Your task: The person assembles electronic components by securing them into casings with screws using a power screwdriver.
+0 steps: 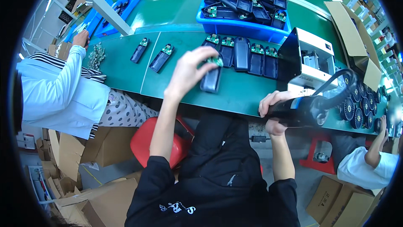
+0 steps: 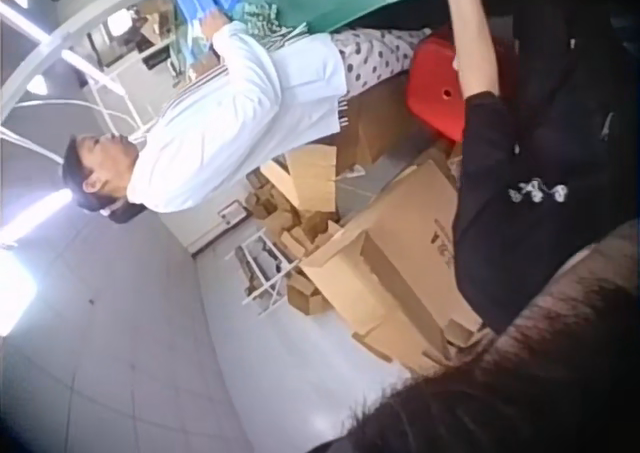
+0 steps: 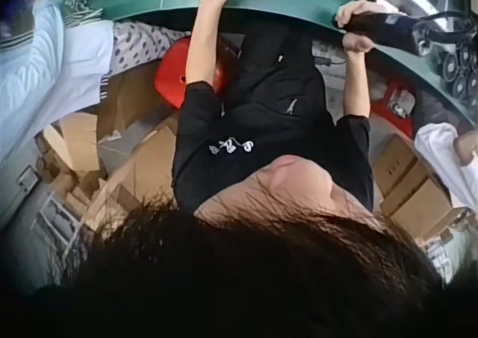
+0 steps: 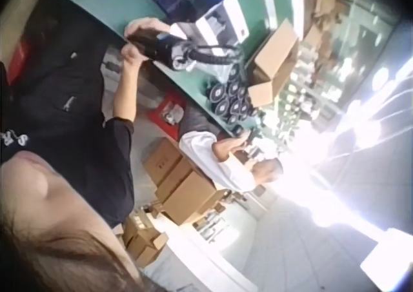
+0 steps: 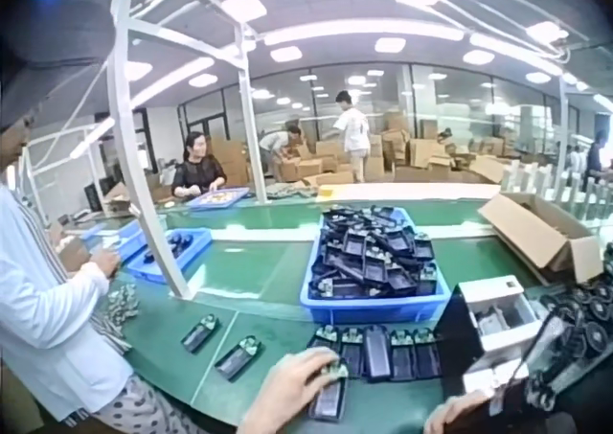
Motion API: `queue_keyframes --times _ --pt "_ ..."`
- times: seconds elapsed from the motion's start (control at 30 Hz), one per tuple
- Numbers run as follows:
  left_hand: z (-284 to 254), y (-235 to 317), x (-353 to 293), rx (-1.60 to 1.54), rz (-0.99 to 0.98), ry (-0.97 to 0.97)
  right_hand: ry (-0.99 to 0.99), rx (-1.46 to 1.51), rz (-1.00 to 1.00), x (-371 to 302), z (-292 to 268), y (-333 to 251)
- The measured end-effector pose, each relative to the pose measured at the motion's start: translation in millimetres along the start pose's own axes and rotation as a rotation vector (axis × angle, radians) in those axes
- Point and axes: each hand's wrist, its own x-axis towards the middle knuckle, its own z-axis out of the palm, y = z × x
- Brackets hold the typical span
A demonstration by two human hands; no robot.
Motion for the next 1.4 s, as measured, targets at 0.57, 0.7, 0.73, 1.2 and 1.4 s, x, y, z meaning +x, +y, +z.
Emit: queue_keyframes --times 0.57,0.7,0.73,1.2,1.4 --pt "-42 -43 37 0.172 -0.051 -0.081 0.018 -0.056 0.065 1 4 11" --pt "-88 -74 6 0.181 -0.178 -0.268 -0.013 -0.025 0.051 2 3 10" --pt "-91 -79 -2 0.149 -0.209 -0.295 -0.029 -0.017 0.04 3 3 10" --pt "-65 -54 -26 -0.132 -0.364 -0.148 0.009 0.021 -0.196 24 -23 -75" --pt "-20 -22 -29 -0.239 -0.19 -0.14 0.125 -0.211 -0.228 59 -60 -97"
